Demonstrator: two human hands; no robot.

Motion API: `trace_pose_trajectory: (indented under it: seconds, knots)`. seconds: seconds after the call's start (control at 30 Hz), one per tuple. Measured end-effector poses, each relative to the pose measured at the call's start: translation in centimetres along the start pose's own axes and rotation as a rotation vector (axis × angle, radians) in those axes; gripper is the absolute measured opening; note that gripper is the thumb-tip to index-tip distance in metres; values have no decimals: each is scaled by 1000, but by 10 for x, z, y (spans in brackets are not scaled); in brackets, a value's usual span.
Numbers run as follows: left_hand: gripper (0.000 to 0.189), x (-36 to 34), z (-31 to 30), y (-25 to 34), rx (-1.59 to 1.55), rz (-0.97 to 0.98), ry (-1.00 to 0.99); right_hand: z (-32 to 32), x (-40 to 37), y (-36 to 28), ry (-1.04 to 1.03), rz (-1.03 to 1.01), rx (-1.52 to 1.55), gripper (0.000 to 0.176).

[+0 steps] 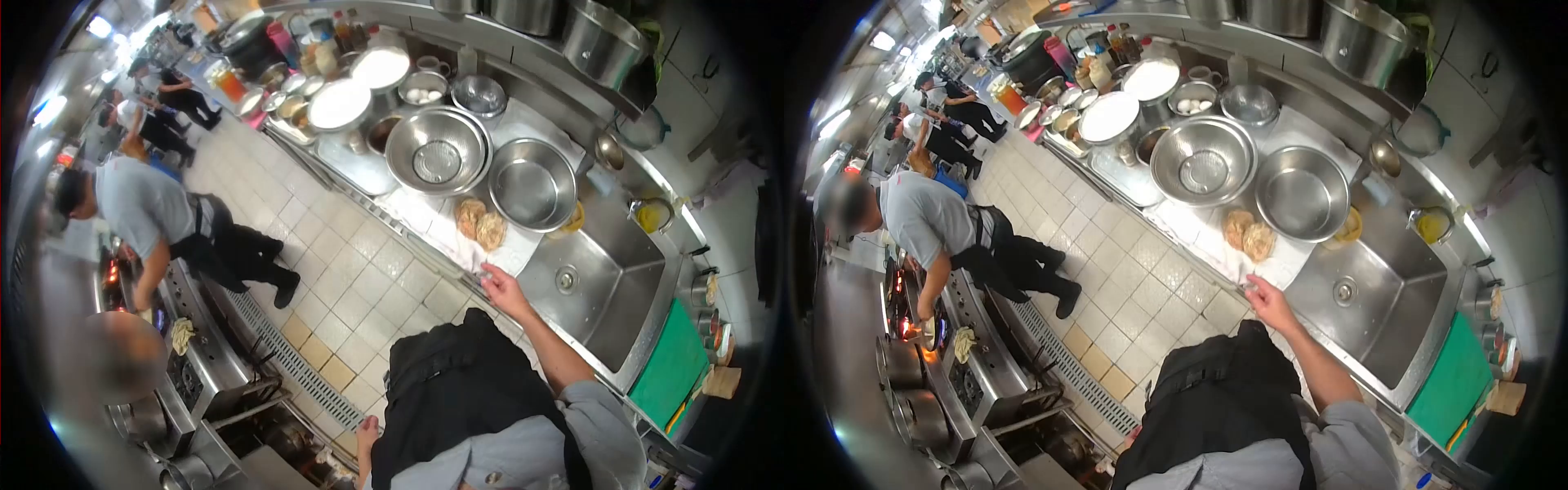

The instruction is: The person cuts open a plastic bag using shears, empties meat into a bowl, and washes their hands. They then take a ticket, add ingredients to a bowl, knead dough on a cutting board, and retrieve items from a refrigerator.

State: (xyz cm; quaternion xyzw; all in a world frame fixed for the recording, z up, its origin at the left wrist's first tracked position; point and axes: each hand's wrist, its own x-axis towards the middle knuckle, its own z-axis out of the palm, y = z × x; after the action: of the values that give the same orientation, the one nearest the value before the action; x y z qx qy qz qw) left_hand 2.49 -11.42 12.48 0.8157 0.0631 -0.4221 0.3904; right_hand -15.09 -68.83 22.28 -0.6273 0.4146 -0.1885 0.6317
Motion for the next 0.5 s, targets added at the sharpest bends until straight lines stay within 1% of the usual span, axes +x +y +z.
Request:
trace_pose_trajectory:
  seconds: [0.07, 0.1, 0.13, 0.17, 0.2, 0.23, 0.27, 0.33, 0.37, 0.4, 0.5]
  knots:
    - [40, 6, 7, -18, -46, -20, 49, 5, 0, -5, -22, 5, 25, 42]
    - [40, 1, 11, -14, -65, -24, 68, 7, 1, -5, -13, 15, 45, 39]
    - [42, -4, 15, -10, 6, -36, 85, 11, 1, -4, -14, 28, 64, 36]
    - [43, -17, 17, 9, 78, -51, 104, 14, 1, -2, -51, 22, 62, 36]
    - [45, -30, 20, 30, 73, -84, 94, 13, 1, -1, -67, 23, 125, 34]
    - [45, -31, 19, 26, 61, -88, 108, 14, 0, 0, -70, 27, 185, 31]
    - [46, -31, 20, 26, 51, -86, 97, 16, -3, -1, -36, 10, 156, 27]
    - [47, -32, 25, 27, 32, -80, 84, 15, -8, 2, -38, -38, 159, 27]
    - [48, -43, 27, 44, 57, -98, 96, 15, -8, 4, -38, -85, 168, 26]
    - [49, -49, 28, 54, 80, -117, 112, 17, -10, 5, -49, -73, 175, 24]
    - [49, -44, 30, 43, 46, -101, 109, 12, -20, -6, -52, -48, 73, 23]
